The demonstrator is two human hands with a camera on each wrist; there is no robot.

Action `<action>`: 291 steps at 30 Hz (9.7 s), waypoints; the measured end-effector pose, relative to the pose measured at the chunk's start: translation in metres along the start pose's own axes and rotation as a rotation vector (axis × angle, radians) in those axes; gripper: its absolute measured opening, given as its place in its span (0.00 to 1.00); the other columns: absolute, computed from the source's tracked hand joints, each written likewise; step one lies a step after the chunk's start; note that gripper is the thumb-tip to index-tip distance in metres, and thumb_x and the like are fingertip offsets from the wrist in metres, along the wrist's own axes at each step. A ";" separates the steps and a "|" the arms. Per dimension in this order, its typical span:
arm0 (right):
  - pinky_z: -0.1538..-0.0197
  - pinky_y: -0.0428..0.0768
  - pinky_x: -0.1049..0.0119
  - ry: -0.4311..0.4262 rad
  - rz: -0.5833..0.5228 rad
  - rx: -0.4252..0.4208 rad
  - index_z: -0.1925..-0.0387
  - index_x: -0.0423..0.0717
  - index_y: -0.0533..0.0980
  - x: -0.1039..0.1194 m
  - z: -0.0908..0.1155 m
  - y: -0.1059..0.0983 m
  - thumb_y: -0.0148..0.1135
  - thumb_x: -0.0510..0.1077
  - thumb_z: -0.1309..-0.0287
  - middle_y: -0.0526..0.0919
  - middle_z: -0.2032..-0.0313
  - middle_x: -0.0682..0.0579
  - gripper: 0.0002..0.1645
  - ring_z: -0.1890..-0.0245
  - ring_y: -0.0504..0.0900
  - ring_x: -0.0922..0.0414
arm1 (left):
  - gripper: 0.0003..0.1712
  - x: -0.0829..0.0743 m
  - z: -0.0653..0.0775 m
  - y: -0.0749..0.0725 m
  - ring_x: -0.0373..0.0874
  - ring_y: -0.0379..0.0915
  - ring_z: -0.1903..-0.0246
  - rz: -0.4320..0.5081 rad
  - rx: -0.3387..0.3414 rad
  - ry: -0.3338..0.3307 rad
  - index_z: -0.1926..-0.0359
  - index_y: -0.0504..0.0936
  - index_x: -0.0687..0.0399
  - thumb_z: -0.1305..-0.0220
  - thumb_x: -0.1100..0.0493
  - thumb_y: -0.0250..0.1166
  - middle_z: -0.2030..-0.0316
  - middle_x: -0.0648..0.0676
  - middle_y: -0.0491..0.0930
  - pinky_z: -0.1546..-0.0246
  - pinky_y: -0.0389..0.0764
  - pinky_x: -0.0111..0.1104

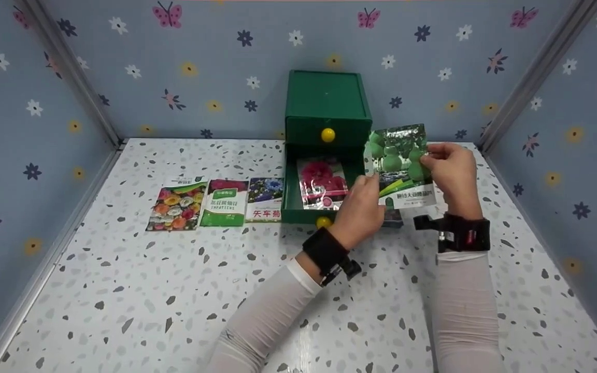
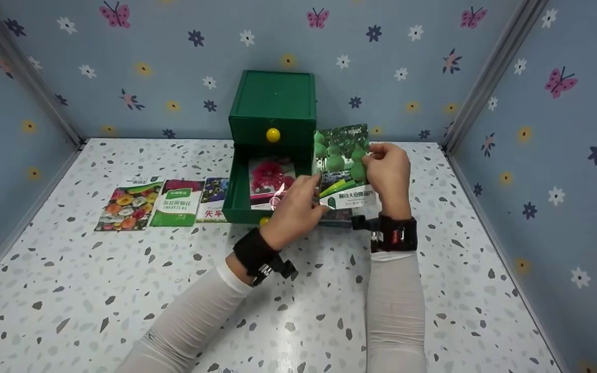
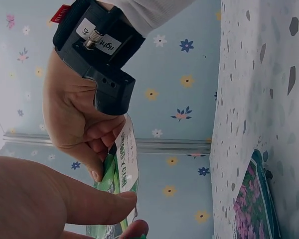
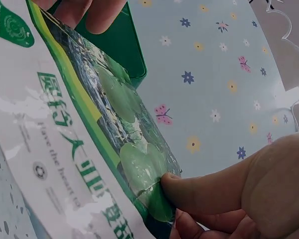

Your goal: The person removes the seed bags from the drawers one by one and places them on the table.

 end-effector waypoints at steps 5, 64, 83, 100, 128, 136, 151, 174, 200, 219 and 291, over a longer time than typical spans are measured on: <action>0.51 0.78 0.66 0.007 0.031 -0.019 0.30 0.35 0.80 -0.004 -0.003 -0.005 0.65 0.39 0.20 0.83 0.45 0.43 0.23 0.54 0.78 0.59 | 0.39 -0.009 0.000 0.006 0.55 0.78 0.32 -0.024 0.008 0.042 0.20 0.68 0.72 0.28 0.71 0.69 0.30 0.67 0.76 0.31 0.80 0.37; 0.32 0.78 0.38 0.104 0.413 0.127 0.35 0.29 0.82 -0.079 -0.043 -0.003 0.51 0.37 0.31 0.82 0.35 0.28 0.29 0.37 0.80 0.31 | 0.37 -0.017 -0.007 0.101 0.54 0.82 0.37 -0.364 0.039 0.047 0.21 0.71 0.68 0.28 0.66 0.69 0.32 0.66 0.78 0.41 0.87 0.38; 0.73 0.70 0.57 0.080 0.486 0.173 0.86 0.49 0.66 -0.115 -0.055 0.008 0.52 0.29 0.50 0.73 0.77 0.46 0.17 0.74 0.70 0.46 | 0.31 -0.007 -0.003 0.121 0.51 0.83 0.40 -0.348 0.187 0.080 0.24 0.78 0.63 0.24 0.59 0.68 0.42 0.58 0.88 0.32 0.79 0.38; 0.59 0.83 0.49 0.229 0.600 0.194 0.57 0.29 0.81 -0.136 -0.051 0.007 0.53 0.36 0.33 0.82 0.52 0.33 0.14 0.59 0.78 0.42 | 0.13 -0.006 -0.001 0.123 0.48 0.86 0.50 -0.398 0.189 0.124 0.43 0.86 0.55 0.23 0.57 0.70 0.56 0.52 0.89 0.35 0.76 0.36; 0.60 0.83 0.46 0.257 0.591 0.150 0.49 0.28 0.80 -0.112 -0.050 -0.003 0.51 0.42 0.27 0.83 0.47 0.30 0.20 0.57 0.80 0.41 | 0.22 -0.027 0.002 0.098 0.49 0.80 0.44 -0.233 0.211 0.094 0.32 0.82 0.61 0.24 0.61 0.68 0.43 0.56 0.86 0.40 0.82 0.37; 0.70 0.77 0.55 0.114 0.444 0.083 0.60 0.36 0.85 -0.076 -0.041 -0.003 0.54 0.39 0.33 0.87 0.61 0.39 0.15 0.68 0.80 0.45 | 0.25 -0.043 0.001 0.056 0.49 0.81 0.42 -0.160 0.126 0.155 0.27 0.80 0.62 0.20 0.61 0.65 0.39 0.57 0.85 0.39 0.82 0.34; 0.47 0.84 0.55 -0.076 0.216 0.103 0.29 0.32 0.79 -0.007 -0.008 0.017 0.58 0.45 0.19 0.87 0.40 0.32 0.28 0.44 0.90 0.39 | 0.26 -0.008 -0.007 -0.038 0.51 0.83 0.40 0.092 -0.062 0.049 0.25 0.79 0.64 0.16 0.58 0.66 0.37 0.59 0.86 0.37 0.83 0.40; 0.32 0.82 0.47 -0.251 0.166 0.243 0.25 0.35 0.74 0.061 0.057 0.098 0.60 0.44 0.16 0.84 0.36 0.37 0.27 0.37 0.84 0.43 | 0.32 0.079 0.003 -0.100 0.54 0.79 0.33 0.036 -0.070 -0.287 0.22 0.75 0.65 0.15 0.49 0.64 0.29 0.62 0.80 0.28 0.78 0.48; 0.32 0.80 0.41 -0.403 0.428 0.360 0.28 0.29 0.75 0.057 0.076 0.169 0.55 0.41 0.15 0.84 0.37 0.32 0.25 0.37 0.84 0.38 | 0.17 0.095 0.009 -0.095 0.54 0.83 0.70 -0.170 -0.022 -0.253 0.64 0.89 0.61 0.17 0.55 0.65 0.70 0.58 0.84 0.71 0.79 0.46; 0.38 0.82 0.40 -0.445 0.526 0.410 0.39 0.32 0.80 0.050 0.082 0.180 0.52 0.41 0.15 0.86 0.47 0.35 0.18 0.44 0.86 0.37 | 0.16 0.097 0.009 -0.077 0.52 0.85 0.68 -0.251 0.057 -0.296 0.66 0.89 0.56 0.18 0.59 0.61 0.65 0.57 0.88 0.64 0.88 0.48; 0.27 0.79 0.54 -0.017 -0.013 0.341 0.20 0.34 0.70 0.037 0.049 0.144 0.73 0.34 0.27 0.81 0.29 0.39 0.39 0.33 0.81 0.47 | 0.09 0.101 0.012 -0.122 0.56 0.77 0.59 -0.058 -0.081 -0.277 0.50 0.85 0.69 0.29 0.70 0.69 0.59 0.62 0.82 0.55 0.80 0.49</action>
Point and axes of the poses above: each hand's wrist, its own z-axis away from the middle knuckle, its own y-axis out of the palm, x = y × z, the point moved 9 cm from there along -z, towards the middle knuckle
